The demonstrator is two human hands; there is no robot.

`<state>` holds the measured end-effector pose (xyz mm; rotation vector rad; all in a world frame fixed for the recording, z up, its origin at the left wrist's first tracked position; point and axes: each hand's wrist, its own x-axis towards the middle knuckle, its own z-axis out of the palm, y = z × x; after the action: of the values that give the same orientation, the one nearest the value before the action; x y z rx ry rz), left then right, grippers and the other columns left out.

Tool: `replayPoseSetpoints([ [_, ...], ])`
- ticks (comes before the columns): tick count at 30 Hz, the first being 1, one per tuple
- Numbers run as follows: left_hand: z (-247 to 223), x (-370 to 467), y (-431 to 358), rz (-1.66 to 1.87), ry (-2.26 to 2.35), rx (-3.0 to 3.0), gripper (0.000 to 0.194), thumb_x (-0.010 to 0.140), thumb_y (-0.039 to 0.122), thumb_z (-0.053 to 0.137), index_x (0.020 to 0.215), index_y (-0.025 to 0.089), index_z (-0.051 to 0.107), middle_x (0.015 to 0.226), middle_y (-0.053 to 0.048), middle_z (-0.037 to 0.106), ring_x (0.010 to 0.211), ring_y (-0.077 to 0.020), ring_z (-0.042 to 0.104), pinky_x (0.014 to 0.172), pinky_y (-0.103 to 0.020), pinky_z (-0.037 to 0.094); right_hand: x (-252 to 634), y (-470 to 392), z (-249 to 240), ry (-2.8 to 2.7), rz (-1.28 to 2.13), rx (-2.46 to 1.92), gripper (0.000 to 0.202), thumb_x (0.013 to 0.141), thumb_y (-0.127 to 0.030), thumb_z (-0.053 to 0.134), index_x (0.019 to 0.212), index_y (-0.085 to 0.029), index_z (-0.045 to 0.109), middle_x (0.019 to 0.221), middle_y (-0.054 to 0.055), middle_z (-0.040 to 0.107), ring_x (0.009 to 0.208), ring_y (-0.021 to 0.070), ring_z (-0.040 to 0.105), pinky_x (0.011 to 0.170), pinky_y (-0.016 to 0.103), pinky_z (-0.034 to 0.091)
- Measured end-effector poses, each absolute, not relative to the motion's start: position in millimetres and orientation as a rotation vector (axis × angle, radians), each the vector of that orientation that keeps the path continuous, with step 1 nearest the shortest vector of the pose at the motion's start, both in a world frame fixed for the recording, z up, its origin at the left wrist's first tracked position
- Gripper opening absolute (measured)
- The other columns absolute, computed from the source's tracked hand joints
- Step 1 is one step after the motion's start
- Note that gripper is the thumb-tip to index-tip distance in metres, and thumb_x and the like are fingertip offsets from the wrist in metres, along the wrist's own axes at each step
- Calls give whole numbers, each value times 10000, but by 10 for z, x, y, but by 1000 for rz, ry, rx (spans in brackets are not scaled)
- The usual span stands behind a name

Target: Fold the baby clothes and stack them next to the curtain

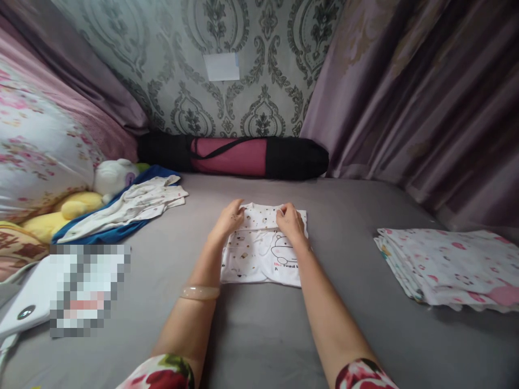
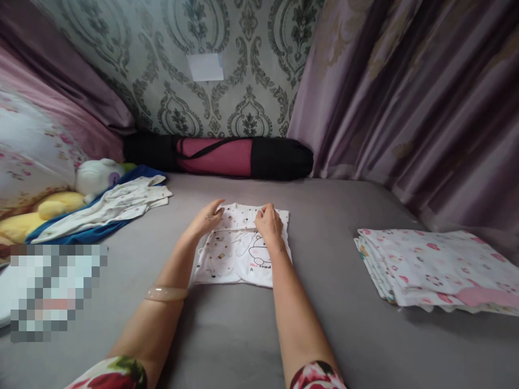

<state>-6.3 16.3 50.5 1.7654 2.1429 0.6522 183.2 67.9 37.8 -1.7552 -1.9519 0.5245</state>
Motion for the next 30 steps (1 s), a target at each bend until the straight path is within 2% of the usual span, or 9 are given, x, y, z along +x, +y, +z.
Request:
replayPoseSetpoints([
  [3, 421, 101, 202, 592, 2052, 1875, 447, 947, 256, 343, 1373, 179, 450, 1444, -102, 484, 1350, -216, 414, 1133, -365, 283, 1836, 697, 392, -1897, 511, -1675, 218, 939, -302, 431, 1091, -220, 563, 994, 58, 680, 934, 214, 610, 752, 288, 415],
  [7, 229, 229, 206, 400, 2149, 1927, 538, 976, 349, 286, 1442, 86, 339, 1550, -181, 280, 1453, -284, 197, 1169, -460, 160, 1862, 715, 309, -1909, 454, -1693, 254, 961, -264, 404, 1163, -200, 544, 1094, 77, 665, 993, 207, 602, 779, 283, 414],
  [11, 111, 197, 185, 245, 2175, 1913, 615, 979, 423, 248, 1465, 49, 290, 1573, -193, 202, 1466, -317, 117, 1169, -480, 136, 1887, 706, 209, -2004, 353, -1745, 263, 960, -217, 416, 1178, -189, 560, 1158, 96, 637, 1047, 214, 588, 811, 286, 415],
  [16, 107, 123, 180, 221, 2163, 1947, 594, 977, 426, 245, 1466, 91, 285, 1573, -182, 211, 1466, -313, 123, 1162, -510, 131, 1888, 677, 239, -2045, 188, -1817, 300, 935, -125, 394, 1169, -153, 580, 1154, 145, 609, 1081, 237, 568, 869, 317, 413],
  [19, 177, 147, 186, 241, 2183, 1983, 557, 976, 366, 250, 1461, 94, 288, 1562, -189, 239, 1463, -301, 149, 1166, -510, 124, 1820, 637, 296, -2111, 114, -1746, 371, 915, -76, 354, 1209, -134, 573, 1229, 167, 588, 1154, 251, 529, 951, 358, 381],
  [21, 233, 196, 194, 278, 2184, 2029, 536, 968, 291, 255, 1461, 87, 292, 1556, -185, 262, 1461, -286, 172, 1172, -488, 132, 1734, 591, 306, -2224, 114, -1602, 416, 934, -101, 321, 1294, -125, 529, 1355, 158, 531, 1270, 250, 448, 1042, 384, 314],
  [23, 257, 252, 200, 313, 2152, 2069, 532, 955, 235, 257, 1459, 70, 300, 1548, -181, 287, 1454, -273, 203, 1173, -448, 166, 1633, 531, 278, -2340, 127, -1462, 449, 964, -159, 289, 1372, -107, 470, 1467, 134, 438, 1384, 248, 314, 1128, 410, 194],
  [25, 229, 289, 202, 329, 2122, 2066, 529, 954, 228, 256, 1449, 54, 316, 1537, -188, 306, 1444, -275, 232, 1162, -428, 204, 1547, 468, 220, -2415, 159, -1406, 479, 982, -227, 275, 1413, -89, 431, 1516, 117, 374, 1435, 251, 215, 1162, 423, 95],
  [30, 62, 258, 198, 258, 2150, 1954, 554, 978, 320, 230, 1469, 70, 290, 1562, -183, 244, 1456, -311, 173, 1164, -477, 164, 1467, 380, 83, -2434, 253, -1489, 542, 978, -320, 280, 1462, -92, 371, 1534, 105, 343, 1440, 238, 208, 1169, 412, 68],
])
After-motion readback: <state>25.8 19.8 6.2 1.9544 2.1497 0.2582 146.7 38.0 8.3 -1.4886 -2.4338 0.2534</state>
